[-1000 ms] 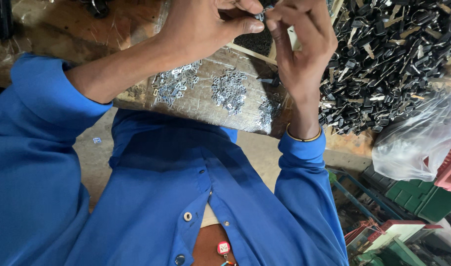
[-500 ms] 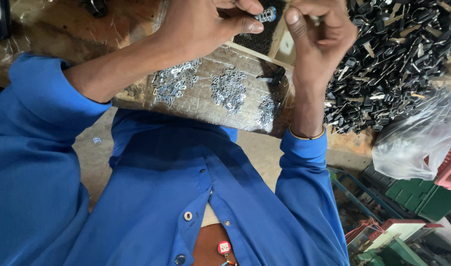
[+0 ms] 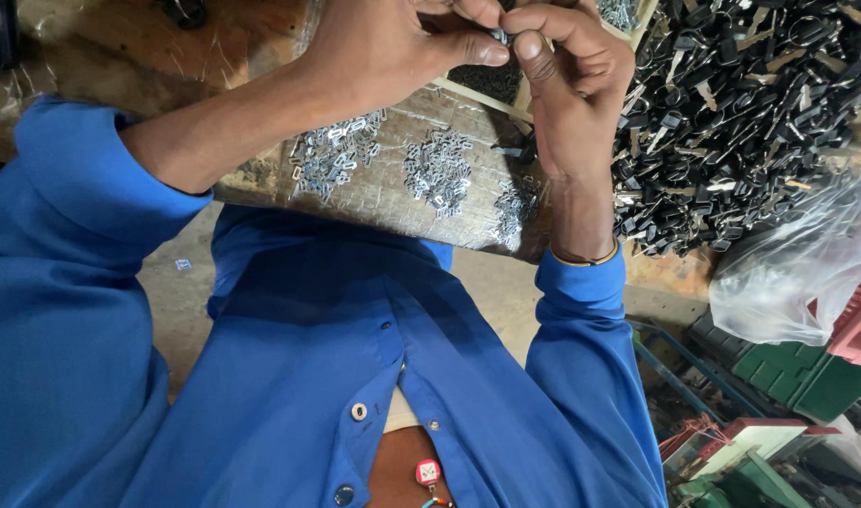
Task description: The person sits at a workbench assembling small lock components. They hold a cylindrical lock core in one hand and repeatedly pick tiny metal pins and springs from piles on the bench, inserting them one at a time into the lock body by hand.
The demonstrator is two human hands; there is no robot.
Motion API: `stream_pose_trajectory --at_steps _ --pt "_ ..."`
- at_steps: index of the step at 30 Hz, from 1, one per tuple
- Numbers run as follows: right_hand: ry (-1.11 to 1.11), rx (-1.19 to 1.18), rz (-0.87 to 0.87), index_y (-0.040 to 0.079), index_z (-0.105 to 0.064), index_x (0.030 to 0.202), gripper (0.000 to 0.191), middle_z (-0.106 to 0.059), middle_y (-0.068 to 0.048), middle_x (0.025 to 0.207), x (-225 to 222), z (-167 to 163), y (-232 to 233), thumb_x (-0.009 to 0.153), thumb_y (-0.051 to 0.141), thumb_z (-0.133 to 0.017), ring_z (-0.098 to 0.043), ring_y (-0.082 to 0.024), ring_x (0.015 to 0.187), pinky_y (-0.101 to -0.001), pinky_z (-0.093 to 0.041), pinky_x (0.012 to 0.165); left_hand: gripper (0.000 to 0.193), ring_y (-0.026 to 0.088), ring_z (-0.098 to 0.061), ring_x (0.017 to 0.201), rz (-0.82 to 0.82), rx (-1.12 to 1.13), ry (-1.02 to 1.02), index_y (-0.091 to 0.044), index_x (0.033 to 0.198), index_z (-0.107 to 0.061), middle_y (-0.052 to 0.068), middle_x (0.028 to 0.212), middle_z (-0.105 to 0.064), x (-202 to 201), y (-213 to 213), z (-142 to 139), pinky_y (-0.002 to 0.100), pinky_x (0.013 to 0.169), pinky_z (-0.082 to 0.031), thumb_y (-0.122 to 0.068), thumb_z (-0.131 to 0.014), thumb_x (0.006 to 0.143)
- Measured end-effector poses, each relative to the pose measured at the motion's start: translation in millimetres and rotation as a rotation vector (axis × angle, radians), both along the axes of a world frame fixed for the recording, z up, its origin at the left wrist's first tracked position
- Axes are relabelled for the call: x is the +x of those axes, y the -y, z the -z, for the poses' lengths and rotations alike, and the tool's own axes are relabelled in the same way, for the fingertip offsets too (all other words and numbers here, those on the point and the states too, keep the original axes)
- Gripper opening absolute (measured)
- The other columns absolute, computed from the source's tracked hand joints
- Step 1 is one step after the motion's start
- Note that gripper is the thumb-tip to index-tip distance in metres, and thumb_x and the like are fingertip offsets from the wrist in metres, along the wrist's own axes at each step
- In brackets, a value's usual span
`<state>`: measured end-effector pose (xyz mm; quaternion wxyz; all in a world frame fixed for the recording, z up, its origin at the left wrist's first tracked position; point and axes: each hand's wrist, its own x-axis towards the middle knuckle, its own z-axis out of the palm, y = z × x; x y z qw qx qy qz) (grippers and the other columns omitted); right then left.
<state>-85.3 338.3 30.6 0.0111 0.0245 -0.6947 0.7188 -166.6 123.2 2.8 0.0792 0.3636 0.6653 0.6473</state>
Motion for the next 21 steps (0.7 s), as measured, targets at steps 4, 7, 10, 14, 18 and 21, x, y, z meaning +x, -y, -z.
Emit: stream_pose_trajectory --at_steps 4,7,10,14,18,21 --pt "-0.076 0.211 0.020 -0.003 -0.074 0.121 0.011 -0.070 -0.006 0.113 0.7 -2.3 1.2 0.110 -0.005 -0.073 -0.063 -0.014 0.109 -0.0262 -0.050 0.099 0.018 0.017 -0.080 0.110 0.043 0.046 0.042 -0.002 0.116 -0.069 0.009 0.116 -0.079 0.7 0.4 1.8 0.027 0.094 -0.067 -0.010 -0.082 0.106" --pt "-0.142 0.338 0.026 -0.002 -0.075 0.120 0.011 -0.068 -0.006 0.115 0.2 -2.9 1.0 0.109 -0.005 -0.076 -0.063 -0.014 0.109 -0.0263 -0.051 0.096 0.020 0.018 -0.080 0.109 0.028 0.033 0.021 -0.001 0.115 -0.068 0.009 0.114 -0.079 0.7 0.1 1.8 0.028 0.091 -0.066 -0.010 -0.083 0.105" --pt "-0.172 0.314 0.027 -0.003 -0.075 0.119 0.013 -0.068 -0.006 0.114 -0.9 -2.9 1.2 0.107 -0.006 -0.079 -0.064 -0.014 0.105 -0.0266 -0.054 0.092 0.023 0.018 -0.080 0.107 0.020 0.022 -0.004 -0.002 0.118 -0.069 0.009 0.112 -0.079 -0.2 0.2 0.9 0.028 0.089 -0.066 -0.011 -0.084 0.104" --pt "-0.132 0.214 0.073 -0.004 -0.073 0.117 0.017 -0.065 -0.005 0.116 -1.2 -4.5 1.4 0.103 -0.006 -0.083 -0.064 -0.013 0.099 -0.0257 -0.055 0.086 0.022 0.018 -0.080 0.106 0.022 0.047 0.042 -0.001 0.117 -0.070 0.010 0.112 -0.079 0.8 -0.6 0.7 0.028 0.089 -0.066 -0.011 -0.084 0.104" --pt "-0.252 0.403 0.013 -0.005 -0.073 0.115 0.015 -0.067 -0.009 0.120 -3.2 -10.3 1.2 0.104 -0.010 -0.082 -0.066 -0.015 0.102 -0.0261 -0.055 0.087 0.021 0.017 -0.080 0.104 0.011 0.024 0.024 -0.002 0.117 -0.071 0.009 0.112 -0.080 1.2 0.8 1.6 0.027 0.087 -0.065 -0.012 -0.084 0.104" --pt "-0.323 0.478 -0.011 -0.007 -0.072 0.112 0.014 -0.066 -0.012 0.117 -6.3 -16.1 2.5 0.101 -0.011 -0.080 -0.066 -0.019 0.106 -0.0291 -0.054 0.089 0.021 0.017 -0.080 0.103 0.005 0.015 -0.007 -0.002 0.114 -0.071 0.008 0.111 -0.080 -0.3 0.6 0.6 0.027 0.085 -0.065 -0.014 -0.084 0.103"
